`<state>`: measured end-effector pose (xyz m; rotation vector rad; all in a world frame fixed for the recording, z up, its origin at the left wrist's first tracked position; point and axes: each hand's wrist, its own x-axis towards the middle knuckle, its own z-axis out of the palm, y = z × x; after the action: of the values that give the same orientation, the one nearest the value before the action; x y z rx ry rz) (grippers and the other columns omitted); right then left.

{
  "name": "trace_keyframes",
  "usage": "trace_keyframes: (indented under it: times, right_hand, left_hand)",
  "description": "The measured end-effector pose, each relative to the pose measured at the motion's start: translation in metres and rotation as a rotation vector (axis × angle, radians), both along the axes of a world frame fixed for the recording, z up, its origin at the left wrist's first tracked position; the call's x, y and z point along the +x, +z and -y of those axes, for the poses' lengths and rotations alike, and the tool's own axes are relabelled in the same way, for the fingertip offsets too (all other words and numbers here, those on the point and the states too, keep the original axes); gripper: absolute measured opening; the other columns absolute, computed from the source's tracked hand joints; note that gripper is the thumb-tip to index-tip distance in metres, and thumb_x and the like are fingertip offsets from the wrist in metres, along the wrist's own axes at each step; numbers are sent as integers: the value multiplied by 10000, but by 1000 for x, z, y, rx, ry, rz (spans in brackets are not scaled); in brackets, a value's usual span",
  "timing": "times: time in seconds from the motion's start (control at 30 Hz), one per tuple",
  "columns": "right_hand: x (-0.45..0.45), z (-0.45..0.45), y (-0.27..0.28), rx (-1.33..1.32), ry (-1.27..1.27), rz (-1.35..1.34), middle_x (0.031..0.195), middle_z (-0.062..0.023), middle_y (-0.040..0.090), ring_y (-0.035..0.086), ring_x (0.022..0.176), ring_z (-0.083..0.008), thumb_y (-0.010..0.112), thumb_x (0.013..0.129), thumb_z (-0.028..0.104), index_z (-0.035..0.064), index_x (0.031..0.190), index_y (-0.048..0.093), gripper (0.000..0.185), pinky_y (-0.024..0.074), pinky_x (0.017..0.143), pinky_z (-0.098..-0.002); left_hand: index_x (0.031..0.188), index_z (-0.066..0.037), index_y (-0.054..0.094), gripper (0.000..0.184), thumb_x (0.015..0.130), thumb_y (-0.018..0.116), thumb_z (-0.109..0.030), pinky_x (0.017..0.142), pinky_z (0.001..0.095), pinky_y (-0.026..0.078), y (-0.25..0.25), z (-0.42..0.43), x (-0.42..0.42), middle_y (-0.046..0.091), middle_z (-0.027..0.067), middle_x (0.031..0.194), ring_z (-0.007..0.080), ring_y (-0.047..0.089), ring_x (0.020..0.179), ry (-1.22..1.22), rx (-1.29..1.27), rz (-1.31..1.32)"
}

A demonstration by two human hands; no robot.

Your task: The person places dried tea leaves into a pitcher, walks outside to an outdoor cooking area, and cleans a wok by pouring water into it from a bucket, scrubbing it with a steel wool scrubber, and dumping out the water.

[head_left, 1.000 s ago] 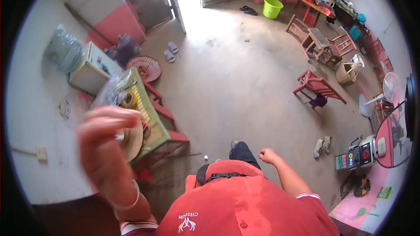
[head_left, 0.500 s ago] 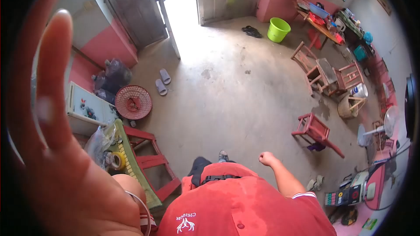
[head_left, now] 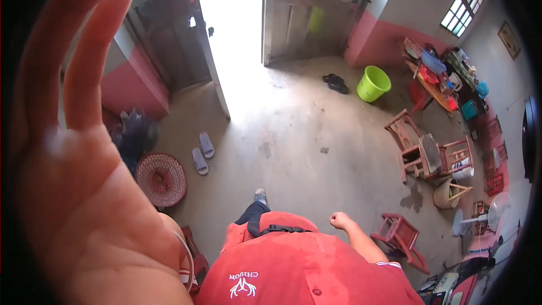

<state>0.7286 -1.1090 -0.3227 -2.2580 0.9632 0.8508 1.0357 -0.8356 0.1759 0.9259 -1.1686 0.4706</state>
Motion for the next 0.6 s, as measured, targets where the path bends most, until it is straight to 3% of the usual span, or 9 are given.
trace_keyframes:
  times: [0.13, 0.2, 0.37, 0.47, 0.53, 0.6]
  right_hand:
    - [74, 43, 11, 91, -109, -13, 809, -105, 662, 635, 732, -202, 546, 764, 242, 83, 910, 658, 244, 498, 719, -335]
    - [120, 68, 11, 113, -173, 104, 772, -83, 660, 627, 664, -158, 539, 764, 213, 74, 929, 651, 243, 506, 663, -318]
    - [236, 151, -12, 174, -137, 183, 759, -60, 656, 615, 631, -129, 538, 762, 192, 65, 927, 649, 236, 504, 628, -298]
    - [306, 223, -27, 168, -38, 90, 762, -66, 658, 617, 634, -137, 554, 758, 210, 75, 906, 657, 225, 503, 639, -302]
    - [362, 283, -23, 85, -5, 9, 937, -122, 650, 613, 888, -267, 549, 732, 234, 122, 893, 676, 234, 480, 806, -350]
    - [413, 342, -22, 50, 81, 37, 866, -114, 657, 624, 811, -241, 546, 739, 238, 118, 886, 673, 229, 490, 751, -347]
  left_hand:
    - [1157, 29, 440, 418, 820, 568, -184, 942, 352, 366, 8, 61, 99, 543, 130, 1064, 234, 514, 1045, 29, 41, -56]
    - [1169, 30, 438, 432, 822, 572, -190, 951, 350, 362, 4, 94, 146, 543, 128, 1075, 230, 514, 1055, 59, 100, -138]
    - [1164, 3, 454, 389, 821, 580, -131, 933, 315, 374, -59, 165, 277, 548, 99, 1057, 184, 517, 1041, 145, 381, -441]
    - [1118, -16, 487, 319, 819, 581, -75, 900, 285, 394, -93, 196, 346, 553, 78, 1039, 153, 526, 1006, 228, 459, -643]
    - [1107, -13, 502, 276, 842, 560, -63, 873, 255, 398, -110, 214, 386, 567, 66, 1030, 128, 522, 976, 395, 550, -560]
    - [1084, -15, 518, 254, 837, 566, -54, 864, 254, 406, -131, 233, 414, 565, 59, 1023, 127, 522, 972, 493, 566, -552]
